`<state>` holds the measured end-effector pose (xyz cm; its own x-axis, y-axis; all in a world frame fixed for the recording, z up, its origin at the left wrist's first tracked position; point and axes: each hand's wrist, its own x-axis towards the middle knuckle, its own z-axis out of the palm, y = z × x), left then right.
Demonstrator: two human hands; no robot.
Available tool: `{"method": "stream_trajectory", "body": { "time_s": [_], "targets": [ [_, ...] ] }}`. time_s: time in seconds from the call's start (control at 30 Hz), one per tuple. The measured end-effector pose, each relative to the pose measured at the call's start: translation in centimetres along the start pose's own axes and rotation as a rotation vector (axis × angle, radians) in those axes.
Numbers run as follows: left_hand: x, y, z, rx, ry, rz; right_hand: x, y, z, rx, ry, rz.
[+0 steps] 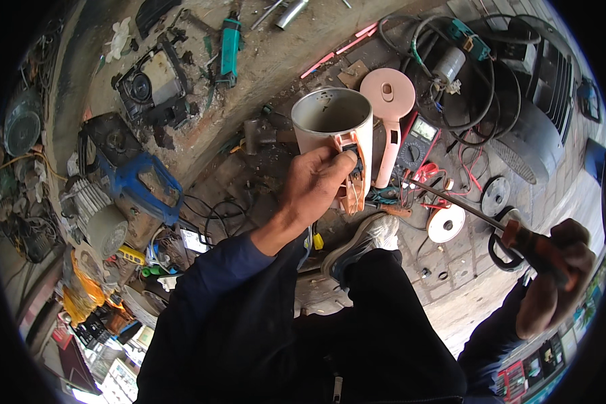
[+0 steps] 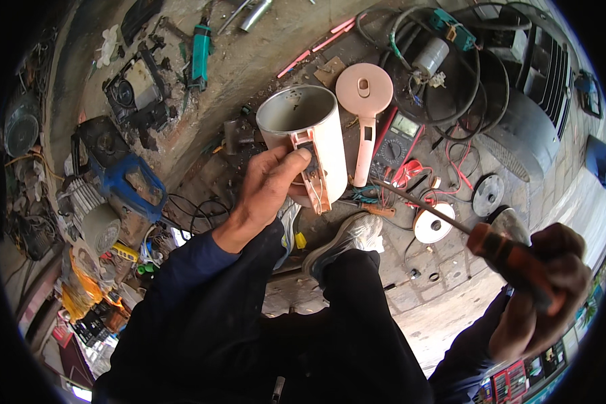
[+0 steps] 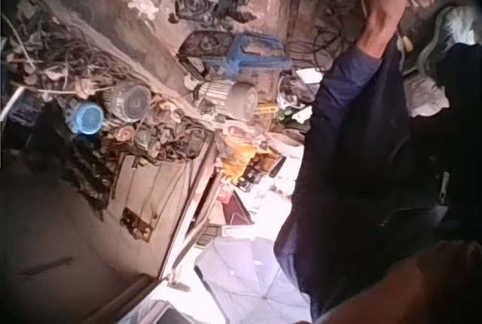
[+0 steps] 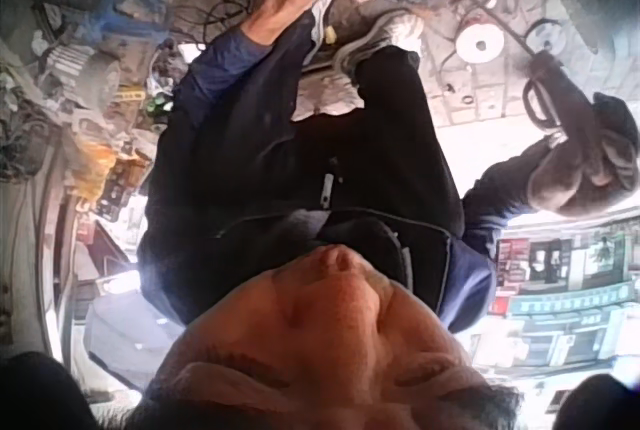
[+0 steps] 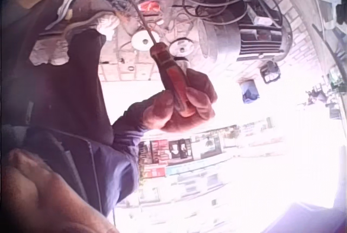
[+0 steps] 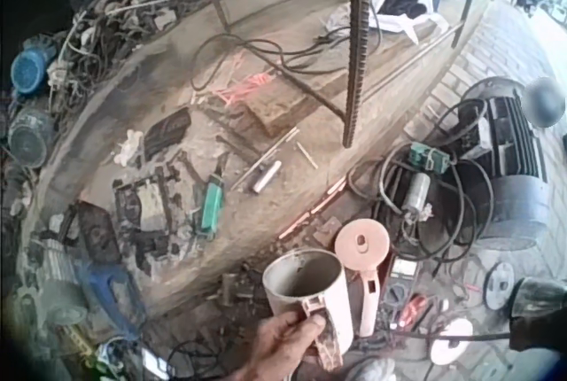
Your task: The person disassembles a pink electric kettle, removes the base and internal components, and uses a multimeter to test electrical continuity. They then reassemble the kettle, securing the base with a screwdriver.
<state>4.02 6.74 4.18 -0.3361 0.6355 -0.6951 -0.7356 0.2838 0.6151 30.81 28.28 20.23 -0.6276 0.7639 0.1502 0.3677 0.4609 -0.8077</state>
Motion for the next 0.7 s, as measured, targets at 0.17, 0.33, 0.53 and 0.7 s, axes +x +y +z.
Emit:
{"method": "stream_trajectory", "body": {
  "time_s": [0.17,0.33,0.53,0.7],
  "targets": [
    [0.4,-0.2,-0.1,0.053,0.014,0.018,7.8,-6.0,2.6,0.155,-0.498,-0.299],
    [0.2,-0.2,0.0,0.033,0.028,0.041,7.6,-7.0,5.9,0.191,-0.445,-0.316],
    [0.6,-0.4,-0.2,0.086,0.026,0.087,7.7,-7.2,6.8,0.125,-0.487,-0.286],
    [0.5,-0.6,-0.8,0.062,-0.045,0.044,7.6,-6.8,7.2,0.135,-0.469,-0.282]
  ]
}}
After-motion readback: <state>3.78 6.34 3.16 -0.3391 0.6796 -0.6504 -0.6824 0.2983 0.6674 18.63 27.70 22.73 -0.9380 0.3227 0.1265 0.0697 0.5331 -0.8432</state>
